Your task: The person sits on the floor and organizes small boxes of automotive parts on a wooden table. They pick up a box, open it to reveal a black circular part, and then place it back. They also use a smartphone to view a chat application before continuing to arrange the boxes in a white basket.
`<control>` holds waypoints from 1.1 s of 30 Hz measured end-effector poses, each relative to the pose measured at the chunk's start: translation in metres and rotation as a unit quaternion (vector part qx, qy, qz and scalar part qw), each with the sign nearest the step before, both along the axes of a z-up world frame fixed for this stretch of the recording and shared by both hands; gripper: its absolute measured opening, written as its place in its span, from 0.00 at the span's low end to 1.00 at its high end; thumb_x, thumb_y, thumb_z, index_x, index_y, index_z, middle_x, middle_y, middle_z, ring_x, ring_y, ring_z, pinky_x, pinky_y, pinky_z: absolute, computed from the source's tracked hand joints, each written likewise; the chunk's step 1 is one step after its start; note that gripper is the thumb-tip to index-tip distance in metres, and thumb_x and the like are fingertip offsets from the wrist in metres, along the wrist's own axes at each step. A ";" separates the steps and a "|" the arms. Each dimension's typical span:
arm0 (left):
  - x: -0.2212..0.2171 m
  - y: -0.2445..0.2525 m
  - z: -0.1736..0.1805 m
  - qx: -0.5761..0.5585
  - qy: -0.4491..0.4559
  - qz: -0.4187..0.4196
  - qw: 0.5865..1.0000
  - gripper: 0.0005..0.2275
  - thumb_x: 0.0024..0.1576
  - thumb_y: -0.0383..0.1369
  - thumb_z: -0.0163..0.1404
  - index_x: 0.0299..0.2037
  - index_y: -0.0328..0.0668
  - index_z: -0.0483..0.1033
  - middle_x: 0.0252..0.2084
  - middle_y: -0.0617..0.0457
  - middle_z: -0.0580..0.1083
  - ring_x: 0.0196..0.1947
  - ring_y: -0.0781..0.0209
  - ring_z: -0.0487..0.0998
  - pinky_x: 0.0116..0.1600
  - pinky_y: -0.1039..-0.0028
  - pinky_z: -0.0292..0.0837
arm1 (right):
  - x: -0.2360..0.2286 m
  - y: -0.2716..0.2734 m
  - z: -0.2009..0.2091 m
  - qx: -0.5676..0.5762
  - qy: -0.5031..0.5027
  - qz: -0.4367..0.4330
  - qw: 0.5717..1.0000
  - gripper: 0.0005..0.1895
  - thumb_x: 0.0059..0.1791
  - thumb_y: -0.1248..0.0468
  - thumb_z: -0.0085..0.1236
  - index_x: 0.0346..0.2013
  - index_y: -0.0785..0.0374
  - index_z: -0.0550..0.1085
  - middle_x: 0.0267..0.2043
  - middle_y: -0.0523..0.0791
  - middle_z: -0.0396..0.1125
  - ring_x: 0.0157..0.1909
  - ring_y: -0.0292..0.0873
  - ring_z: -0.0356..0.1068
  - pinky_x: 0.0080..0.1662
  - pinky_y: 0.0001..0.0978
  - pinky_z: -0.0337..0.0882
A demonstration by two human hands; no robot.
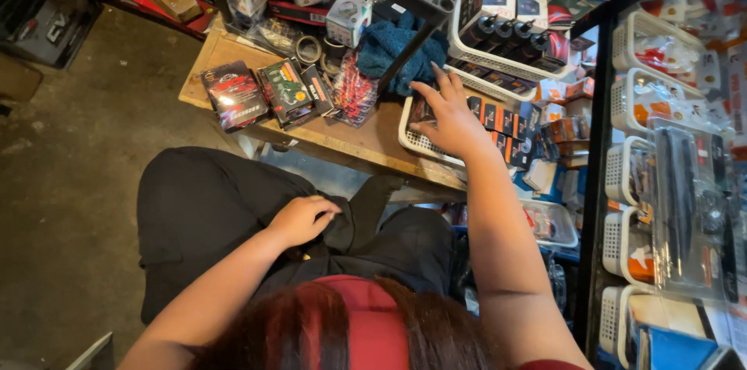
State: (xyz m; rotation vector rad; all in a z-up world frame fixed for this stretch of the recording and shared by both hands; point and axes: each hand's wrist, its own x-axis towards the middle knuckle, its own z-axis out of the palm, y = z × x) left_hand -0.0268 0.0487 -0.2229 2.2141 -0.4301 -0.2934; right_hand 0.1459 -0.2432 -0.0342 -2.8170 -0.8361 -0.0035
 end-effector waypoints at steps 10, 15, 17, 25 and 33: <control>0.078 0.088 0.116 -0.065 -0.478 0.327 0.813 0.06 0.55 0.23 0.53 0.30 0.47 0.78 0.32 0.50 0.77 0.35 0.44 0.77 0.46 0.60 0.69 | -0.003 -0.003 -0.012 0.048 -0.051 0.013 0.997 0.42 0.42 0.54 0.72 0.70 0.45 0.65 0.76 0.57 0.47 0.74 0.73 0.45 0.72 0.63 0.49; 0.109 0.139 0.084 0.026 -0.140 0.313 0.939 0.46 0.51 0.43 0.66 0.76 0.38 0.51 0.77 0.32 0.48 0.74 0.23 0.44 0.66 0.24 0.42 | -0.002 -0.003 -0.012 0.061 -0.043 -0.002 0.997 0.42 0.43 0.53 0.71 0.70 0.43 0.65 0.76 0.56 0.47 0.75 0.71 0.44 0.72 0.62 0.48; 0.100 0.135 0.092 0.038 -0.119 0.310 0.943 0.46 0.49 0.41 0.67 0.76 0.39 0.51 0.77 0.34 0.48 0.75 0.26 0.45 0.69 0.28 0.39 | -0.001 -0.002 -0.013 0.063 -0.038 -0.009 0.997 0.42 0.43 0.52 0.71 0.70 0.42 0.65 0.77 0.55 0.47 0.75 0.71 0.43 0.72 0.62 0.47; 0.096 0.132 0.072 0.032 -0.154 0.348 0.924 0.46 0.43 0.39 0.71 0.74 0.47 0.60 0.75 0.41 0.51 0.74 0.36 0.57 0.75 0.40 0.44 | 0.011 -0.012 -0.023 0.074 -0.046 0.005 0.996 0.41 0.43 0.49 0.71 0.69 0.42 0.66 0.76 0.56 0.48 0.75 0.71 0.44 0.73 0.62 0.46; 0.076 0.155 0.077 -0.185 -0.226 0.364 0.885 0.33 0.55 0.32 0.69 0.70 0.34 0.66 0.64 0.30 0.60 0.66 0.27 0.63 0.71 0.45 0.52 | 0.008 -0.072 -0.011 0.362 -0.084 -0.011 0.928 0.29 0.63 0.50 0.32 0.74 0.65 0.58 0.75 0.59 0.52 0.77 0.57 0.48 0.75 0.49 0.45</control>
